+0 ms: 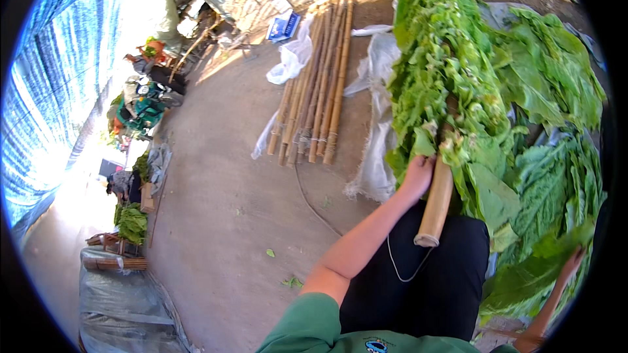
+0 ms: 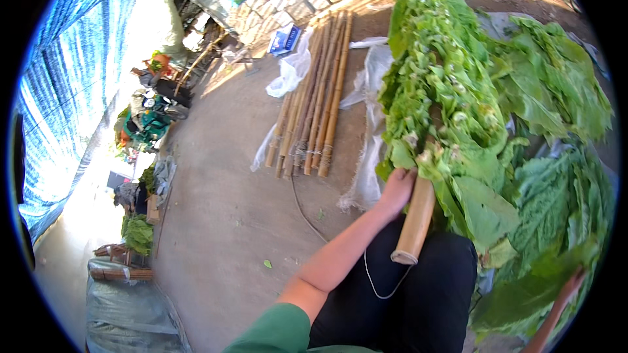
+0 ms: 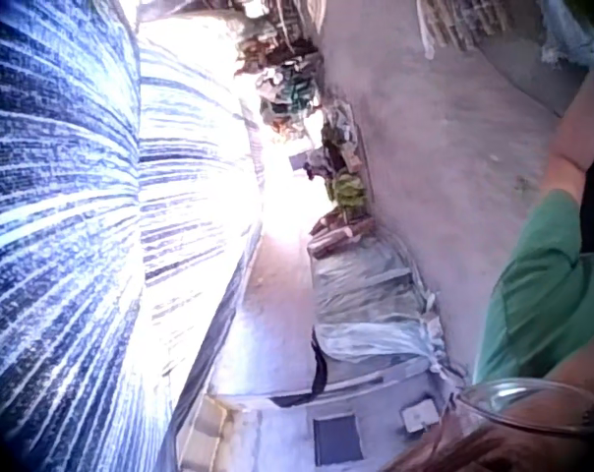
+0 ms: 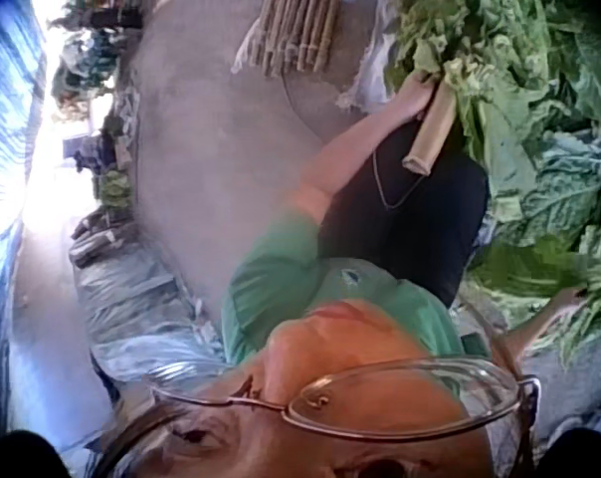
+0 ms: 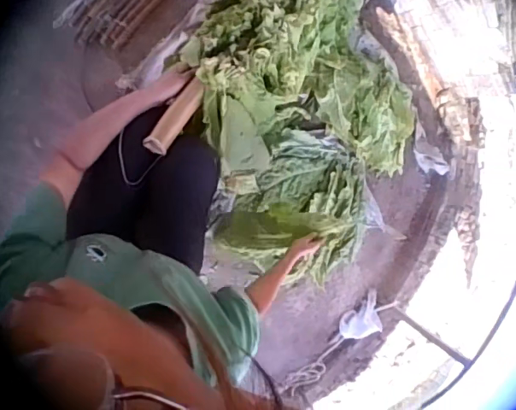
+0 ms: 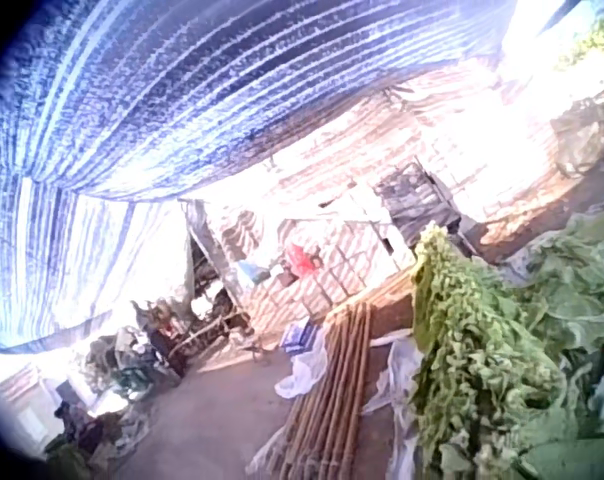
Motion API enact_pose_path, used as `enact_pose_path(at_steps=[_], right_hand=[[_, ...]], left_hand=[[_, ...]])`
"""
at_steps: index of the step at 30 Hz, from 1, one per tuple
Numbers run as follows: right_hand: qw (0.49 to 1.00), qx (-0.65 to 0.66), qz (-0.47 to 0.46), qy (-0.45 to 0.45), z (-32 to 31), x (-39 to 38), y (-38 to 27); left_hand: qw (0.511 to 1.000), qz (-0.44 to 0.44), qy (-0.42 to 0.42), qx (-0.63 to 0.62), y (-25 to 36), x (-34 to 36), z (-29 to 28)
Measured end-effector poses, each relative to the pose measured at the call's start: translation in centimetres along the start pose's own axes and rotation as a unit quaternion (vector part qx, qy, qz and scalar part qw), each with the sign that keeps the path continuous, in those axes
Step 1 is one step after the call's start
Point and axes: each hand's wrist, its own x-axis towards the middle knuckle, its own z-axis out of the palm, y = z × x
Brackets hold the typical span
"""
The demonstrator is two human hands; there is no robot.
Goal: The person gathers large green leaves and wraps them around a cylindrical bamboo stick. They repeatedly add leaves to the bundle and secure the assembly by tying a string around the stick and leaves.
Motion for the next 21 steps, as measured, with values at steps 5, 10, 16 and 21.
enact_pose_path(at_steps=[5,10,16,21], right_hand=[[0.919,0.083,-0.221,-0.315,-3.0,-6.6,-34.5],[0.767,0.160,-0.348,-0.514,-0.1,-7.5,-47.8],[0.730,0.139,-0.319,-0.589,1.9,-7.1,-46.8],[0.724,0.092,-0.402,-0.553,0.3,-7.3,-48.0]], left_hand=[[0.992,0.099,0.004,0.075,-3.5,3.0,-1.5],[0.993,0.013,-0.108,-0.038,1.0,0.3,-2.8],[0.986,0.040,-0.146,-0.073,0.8,0.5,-2.9],[0.986,0.053,-0.159,-0.007,1.5,-0.2,-5.1]])
